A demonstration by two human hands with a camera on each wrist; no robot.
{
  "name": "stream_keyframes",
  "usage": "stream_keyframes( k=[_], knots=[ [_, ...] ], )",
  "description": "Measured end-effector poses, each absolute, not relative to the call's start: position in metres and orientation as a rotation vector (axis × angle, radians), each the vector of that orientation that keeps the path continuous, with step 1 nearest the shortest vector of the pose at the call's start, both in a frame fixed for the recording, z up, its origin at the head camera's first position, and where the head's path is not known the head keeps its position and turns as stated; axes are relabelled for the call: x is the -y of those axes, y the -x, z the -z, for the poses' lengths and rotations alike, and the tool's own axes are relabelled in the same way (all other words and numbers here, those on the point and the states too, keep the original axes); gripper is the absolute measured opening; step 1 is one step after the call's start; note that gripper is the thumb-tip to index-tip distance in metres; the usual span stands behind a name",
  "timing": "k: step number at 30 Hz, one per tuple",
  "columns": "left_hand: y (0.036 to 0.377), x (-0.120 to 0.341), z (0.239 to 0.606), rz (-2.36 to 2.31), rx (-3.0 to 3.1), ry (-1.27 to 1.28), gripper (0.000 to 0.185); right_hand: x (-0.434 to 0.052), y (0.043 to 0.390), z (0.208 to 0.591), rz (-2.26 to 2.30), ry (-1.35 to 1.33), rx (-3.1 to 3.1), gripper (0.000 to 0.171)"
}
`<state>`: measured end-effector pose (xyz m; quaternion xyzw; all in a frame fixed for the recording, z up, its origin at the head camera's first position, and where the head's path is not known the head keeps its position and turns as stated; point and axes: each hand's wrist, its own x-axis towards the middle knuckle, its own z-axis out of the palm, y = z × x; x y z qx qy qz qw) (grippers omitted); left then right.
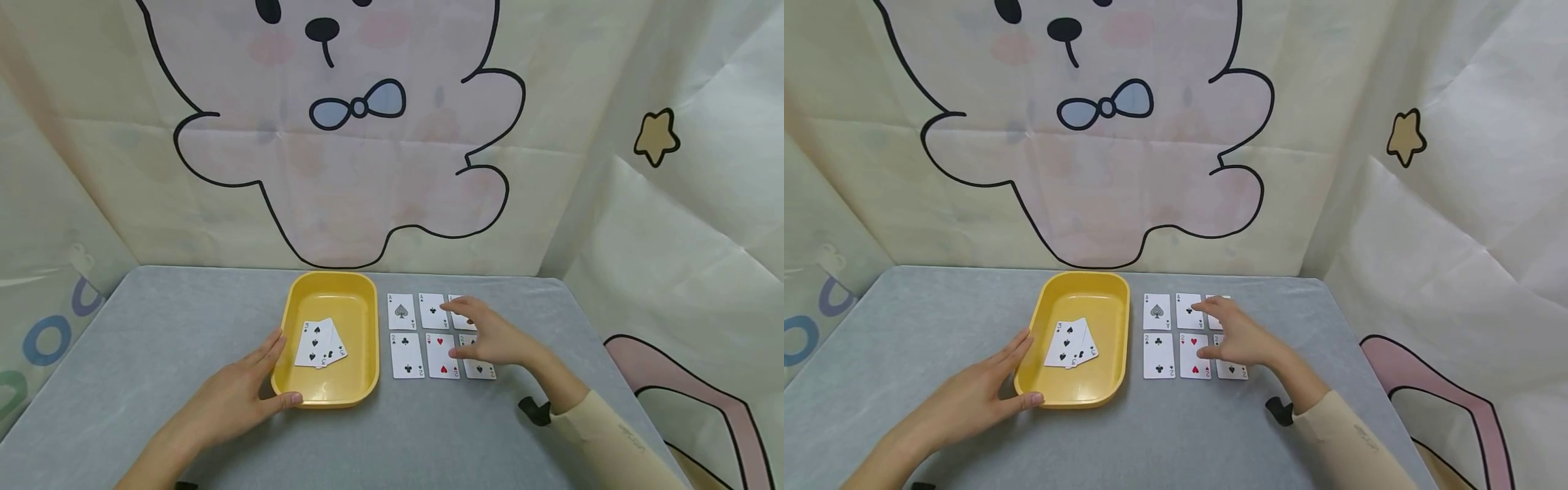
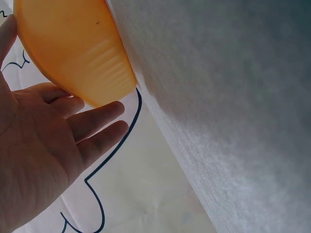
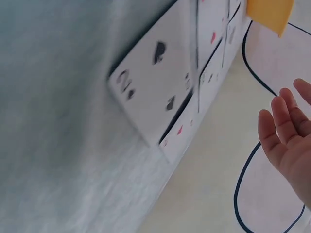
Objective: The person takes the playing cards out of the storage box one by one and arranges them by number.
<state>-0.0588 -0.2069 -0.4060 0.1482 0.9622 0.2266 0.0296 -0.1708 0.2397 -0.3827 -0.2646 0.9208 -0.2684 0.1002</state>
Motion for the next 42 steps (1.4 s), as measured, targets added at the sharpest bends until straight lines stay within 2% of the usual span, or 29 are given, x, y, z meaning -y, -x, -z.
stream_keyframes(
  k=[17, 42],
  knots=[
    [0.059, 0.207, 0.406, -0.703, -2.964, -0.453, 0.107, -0.190, 0.182, 0.364, 0.945, 0.819, -2.618, 0.063],
    [0.060, 0.208, 0.407, -0.705, -2.963, -0.461, 0.106, -0.094, 0.188, 0.355, 1.008, 1.019, -2.535, 0.056]
  ],
)
